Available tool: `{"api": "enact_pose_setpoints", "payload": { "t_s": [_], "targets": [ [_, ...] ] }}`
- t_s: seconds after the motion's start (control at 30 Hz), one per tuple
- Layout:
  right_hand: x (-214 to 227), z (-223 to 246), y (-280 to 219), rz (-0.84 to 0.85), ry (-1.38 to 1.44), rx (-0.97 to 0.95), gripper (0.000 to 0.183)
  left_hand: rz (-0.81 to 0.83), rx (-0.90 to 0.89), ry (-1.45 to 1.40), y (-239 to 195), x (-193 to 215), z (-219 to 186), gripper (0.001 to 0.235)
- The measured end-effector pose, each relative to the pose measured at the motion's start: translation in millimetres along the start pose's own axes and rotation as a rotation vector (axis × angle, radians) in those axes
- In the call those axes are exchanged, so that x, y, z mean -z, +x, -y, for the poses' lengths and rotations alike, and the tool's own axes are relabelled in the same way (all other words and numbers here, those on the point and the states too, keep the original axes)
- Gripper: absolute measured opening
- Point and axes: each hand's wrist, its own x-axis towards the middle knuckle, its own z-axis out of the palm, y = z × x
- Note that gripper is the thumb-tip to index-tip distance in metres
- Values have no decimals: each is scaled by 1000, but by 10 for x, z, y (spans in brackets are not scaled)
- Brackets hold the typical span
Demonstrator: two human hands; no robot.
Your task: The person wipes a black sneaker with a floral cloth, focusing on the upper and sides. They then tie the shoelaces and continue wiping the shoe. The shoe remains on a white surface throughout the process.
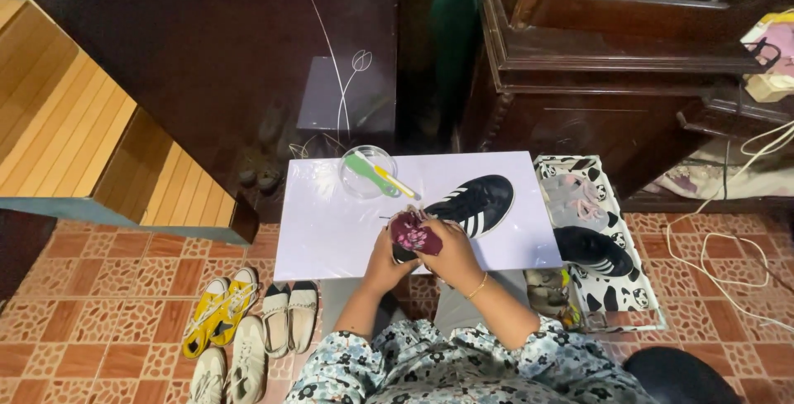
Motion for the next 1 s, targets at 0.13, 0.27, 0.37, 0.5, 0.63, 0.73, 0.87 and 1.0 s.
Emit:
{"api": "enact_pose_setpoints", "payload": {
  "t_s": [0.13, 0.27, 0.37, 0.5, 0.63, 0.73, 0.87, 1.0],
  "targets": [
    [119, 207, 89, -113, -15, 19, 44, 16, 42, -1, -1, -130, 468, 86],
    [-132, 292, 47, 38, -272, 184, 55, 9, 47, 12, -13, -159, 717, 83],
    [-164, 312, 68, 110, -293, 174, 59, -11, 26, 19, 111, -172, 828, 80],
    [189, 398, 225, 166, 197, -179, 54, -30, 28, 21, 61, -237, 875, 76],
    [460, 177, 362, -83, 305, -301, 52, 11, 99, 40, 111, -181, 560, 88],
    [803, 173, 419, -258, 183, -279, 55, 32, 125, 9, 44, -138, 406, 90],
    [951, -313, 656, -298, -120, -139, 61, 22, 73, -62, 45, -139, 525, 84],
    [785, -593, 808, 116, -285, -304, 54, 19, -3, -149, 22, -136, 593, 81]
  ]
}}
